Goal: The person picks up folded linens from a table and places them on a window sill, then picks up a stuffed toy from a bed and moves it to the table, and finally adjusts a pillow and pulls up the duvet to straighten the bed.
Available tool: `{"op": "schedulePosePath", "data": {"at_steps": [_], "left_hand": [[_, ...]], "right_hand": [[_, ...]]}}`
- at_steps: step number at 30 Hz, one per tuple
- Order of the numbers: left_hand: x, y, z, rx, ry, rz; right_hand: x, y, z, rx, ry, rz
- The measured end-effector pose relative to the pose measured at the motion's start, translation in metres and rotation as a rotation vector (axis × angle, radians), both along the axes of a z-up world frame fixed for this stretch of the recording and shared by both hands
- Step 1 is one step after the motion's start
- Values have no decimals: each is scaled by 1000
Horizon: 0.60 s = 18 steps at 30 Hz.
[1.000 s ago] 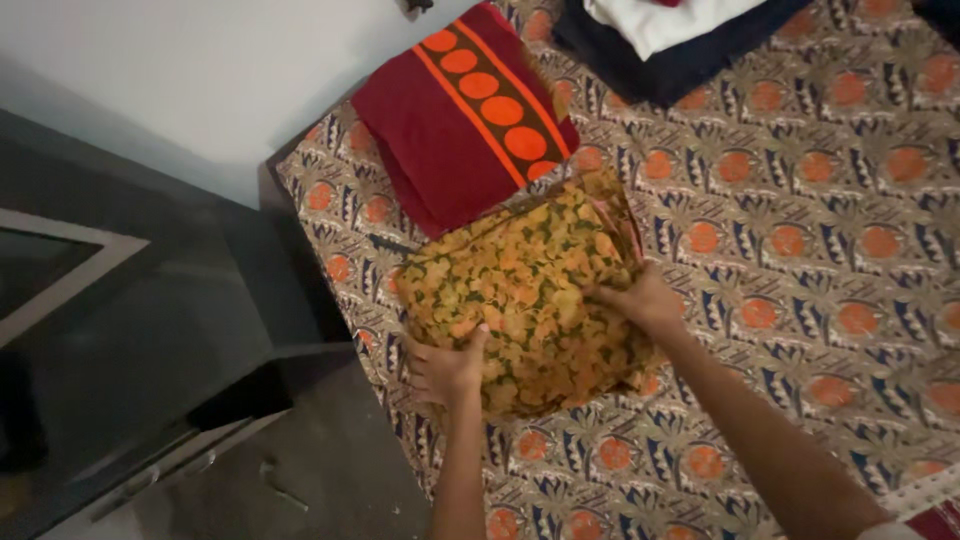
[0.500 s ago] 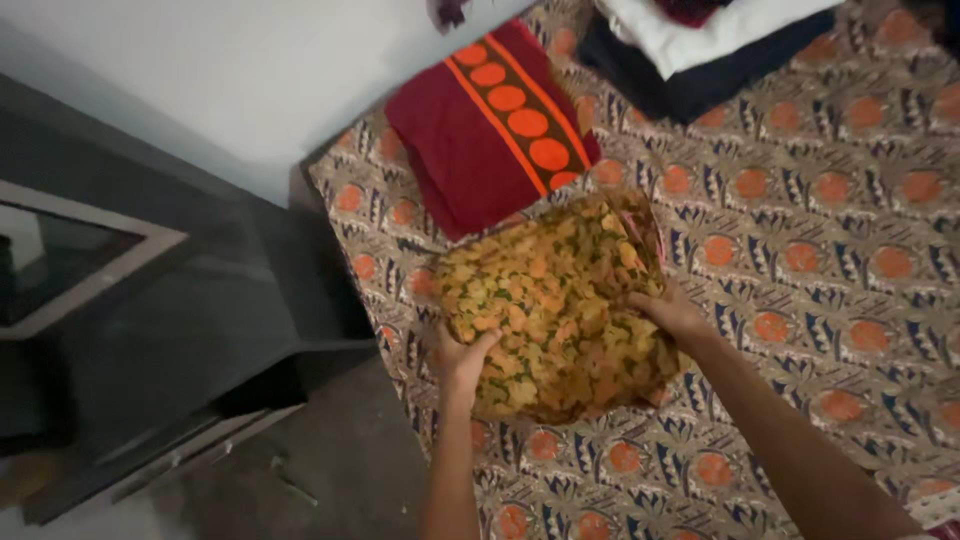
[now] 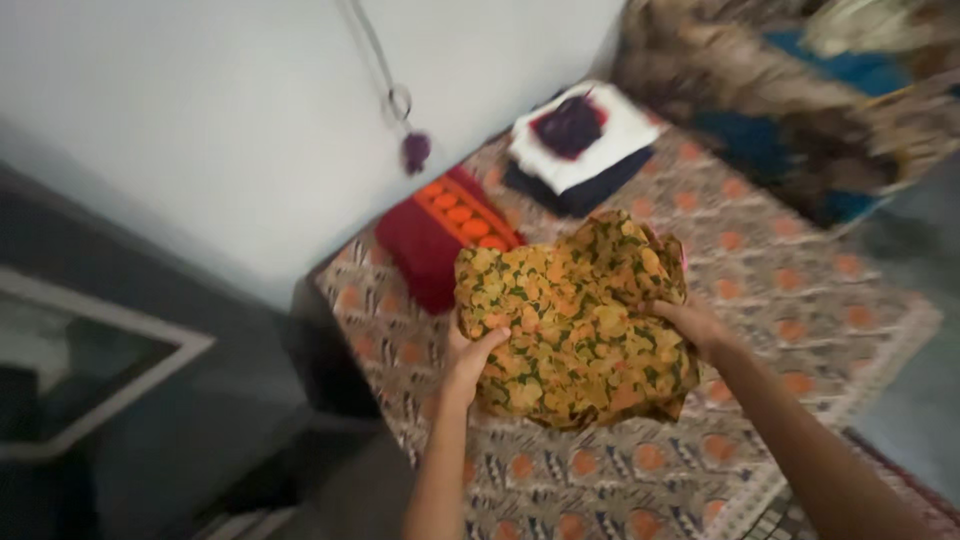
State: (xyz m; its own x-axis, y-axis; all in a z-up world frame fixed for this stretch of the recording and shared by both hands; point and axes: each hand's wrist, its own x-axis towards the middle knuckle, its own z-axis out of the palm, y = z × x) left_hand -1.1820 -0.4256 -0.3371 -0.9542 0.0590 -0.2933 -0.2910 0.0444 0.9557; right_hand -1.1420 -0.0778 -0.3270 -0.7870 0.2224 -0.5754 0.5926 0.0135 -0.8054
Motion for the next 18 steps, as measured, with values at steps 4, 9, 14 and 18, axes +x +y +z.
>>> {"op": "schedulePosePath", "data": {"at_steps": [4,9,14,18], "left_hand": [[6,38,54,14,75,-106],[21,109,104,332,339,-416],[85,226,153,530,468,-638],[178,308,214,362,235,-773]], "right_hand": [[54,39,53,-2,271,-109],[146,91,127,145,432,-209],[289,136,209,182,356,-495],[426,159,251,258,356,-738]]}}
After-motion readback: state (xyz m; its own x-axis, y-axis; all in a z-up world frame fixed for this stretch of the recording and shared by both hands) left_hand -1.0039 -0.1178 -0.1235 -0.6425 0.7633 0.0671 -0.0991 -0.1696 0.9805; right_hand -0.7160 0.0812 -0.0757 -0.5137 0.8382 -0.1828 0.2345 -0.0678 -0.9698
